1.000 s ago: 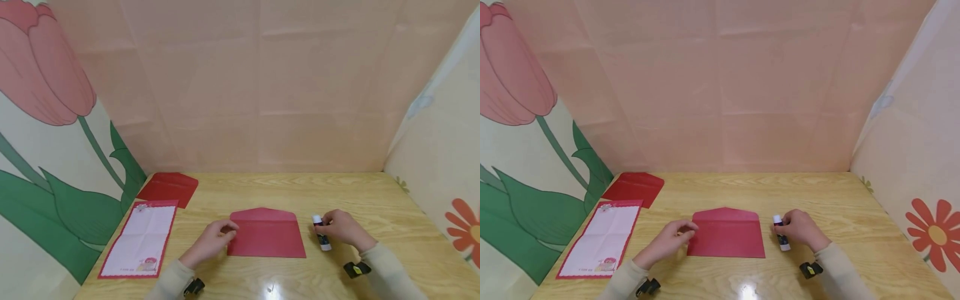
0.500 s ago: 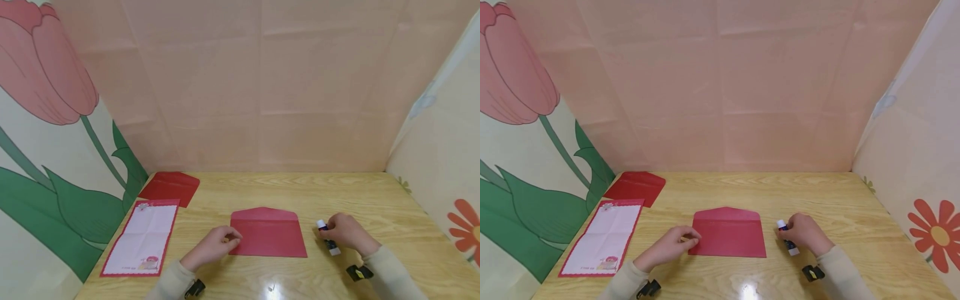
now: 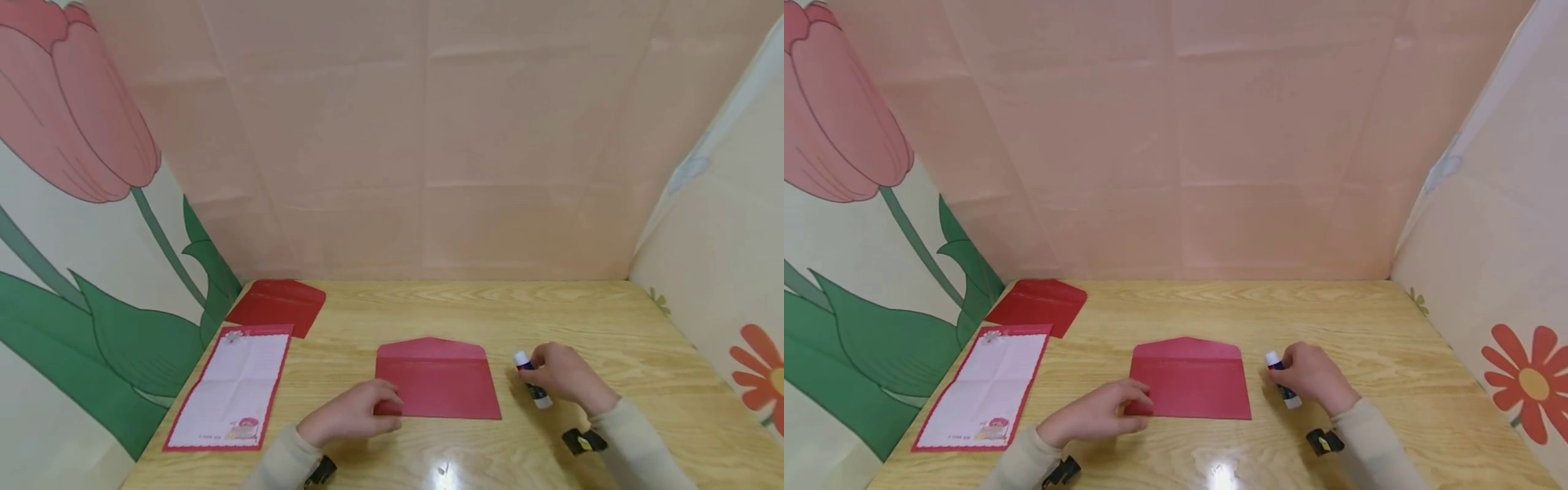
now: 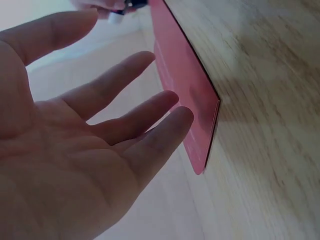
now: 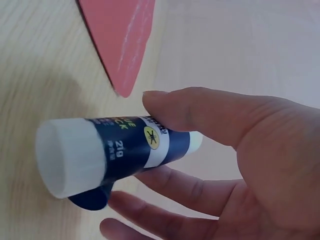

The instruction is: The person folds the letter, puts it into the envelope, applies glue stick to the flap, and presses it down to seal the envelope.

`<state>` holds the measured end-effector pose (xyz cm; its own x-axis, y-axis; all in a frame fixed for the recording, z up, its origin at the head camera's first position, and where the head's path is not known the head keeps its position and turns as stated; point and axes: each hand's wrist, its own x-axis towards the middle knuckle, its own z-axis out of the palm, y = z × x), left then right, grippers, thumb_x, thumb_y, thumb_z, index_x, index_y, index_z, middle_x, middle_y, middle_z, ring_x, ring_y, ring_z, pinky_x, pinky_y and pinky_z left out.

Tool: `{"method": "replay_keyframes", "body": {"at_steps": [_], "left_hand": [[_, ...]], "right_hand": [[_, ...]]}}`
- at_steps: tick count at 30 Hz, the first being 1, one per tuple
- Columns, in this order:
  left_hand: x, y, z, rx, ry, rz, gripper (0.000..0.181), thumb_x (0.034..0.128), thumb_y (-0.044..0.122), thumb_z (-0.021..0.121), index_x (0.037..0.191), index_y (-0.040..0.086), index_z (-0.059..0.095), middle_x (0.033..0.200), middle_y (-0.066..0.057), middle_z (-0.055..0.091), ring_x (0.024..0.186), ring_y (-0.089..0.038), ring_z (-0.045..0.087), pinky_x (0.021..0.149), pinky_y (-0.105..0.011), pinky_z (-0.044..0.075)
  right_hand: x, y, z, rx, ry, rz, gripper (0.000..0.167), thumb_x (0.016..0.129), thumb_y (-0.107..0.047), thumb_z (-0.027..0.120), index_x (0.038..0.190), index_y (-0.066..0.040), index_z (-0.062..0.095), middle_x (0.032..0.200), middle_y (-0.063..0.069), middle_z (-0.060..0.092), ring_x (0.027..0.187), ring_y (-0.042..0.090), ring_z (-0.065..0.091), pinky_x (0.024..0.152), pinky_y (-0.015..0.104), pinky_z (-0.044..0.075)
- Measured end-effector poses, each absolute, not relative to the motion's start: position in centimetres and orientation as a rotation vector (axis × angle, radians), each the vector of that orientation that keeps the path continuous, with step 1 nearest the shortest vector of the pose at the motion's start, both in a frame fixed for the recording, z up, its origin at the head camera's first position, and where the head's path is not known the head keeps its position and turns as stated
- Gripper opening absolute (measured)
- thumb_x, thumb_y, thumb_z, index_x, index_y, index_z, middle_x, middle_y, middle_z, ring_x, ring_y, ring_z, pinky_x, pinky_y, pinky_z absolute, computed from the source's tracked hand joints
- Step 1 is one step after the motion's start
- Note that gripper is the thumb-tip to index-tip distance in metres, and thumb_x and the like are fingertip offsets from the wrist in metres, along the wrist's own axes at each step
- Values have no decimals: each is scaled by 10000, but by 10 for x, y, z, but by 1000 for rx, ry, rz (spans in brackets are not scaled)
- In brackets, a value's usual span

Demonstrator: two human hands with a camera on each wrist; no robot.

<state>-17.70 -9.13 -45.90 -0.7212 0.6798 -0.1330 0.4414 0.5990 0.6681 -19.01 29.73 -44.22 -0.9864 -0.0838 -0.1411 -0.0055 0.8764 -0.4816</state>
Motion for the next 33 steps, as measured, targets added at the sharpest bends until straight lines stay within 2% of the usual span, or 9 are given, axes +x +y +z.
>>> {"method": "replay_keyframes", "body": {"at_steps": [6,12,16,22,27,33], "left_hand": [[-174,-90,-457,927,2491,814,330,930,317,701,1187,110,718,1411,-112,548,1297,-247,520,1082,-380,423],[-173,-89,-459,936,2461,771,354,928,320,698,1216,115,707,1461,-120,508,1370,-277,459,1119,-404,386],[-173,-87,-463,954,2467,725,378,926,324,693,1244,119,696,1485,-123,484,1392,-272,436,1132,-393,371],[-172,-83,-463,964,2484,682,384,929,302,683,1262,111,685,1469,-121,493,1367,-248,457,1108,-362,396],[-172,-80,-461,925,2487,656,362,930,297,689,1245,120,696,1455,-98,501,1345,-229,471,1094,-356,412],[-169,-76,-459,918,2535,563,452,912,304,699,1321,118,647,1408,-53,510,1272,-170,494,1061,-336,440]], "right_hand": [[-192,298,-438,-172,2968,-809,279,889,-311,744,765,-96,618,669,-6,555,595,141,486,523,292,408],[-193,287,-433,-281,3022,-954,250,997,-299,624,1000,-51,652,691,-4,532,574,118,453,494,267,394],[-195,274,-435,-244,3017,-1047,330,982,-301,650,1131,-7,629,722,22,568,584,135,482,489,271,414],[-202,246,-440,-242,3025,-1127,277,867,-230,782,1014,-70,610,815,58,654,628,158,539,514,287,451],[-209,213,-438,-302,2958,-1146,205,857,-222,779,1002,-117,679,869,42,664,659,156,531,543,295,451],[-223,161,-445,-300,2926,-1144,207,828,-276,812,934,-159,678,839,-9,657,711,158,558,617,295,477]]}}
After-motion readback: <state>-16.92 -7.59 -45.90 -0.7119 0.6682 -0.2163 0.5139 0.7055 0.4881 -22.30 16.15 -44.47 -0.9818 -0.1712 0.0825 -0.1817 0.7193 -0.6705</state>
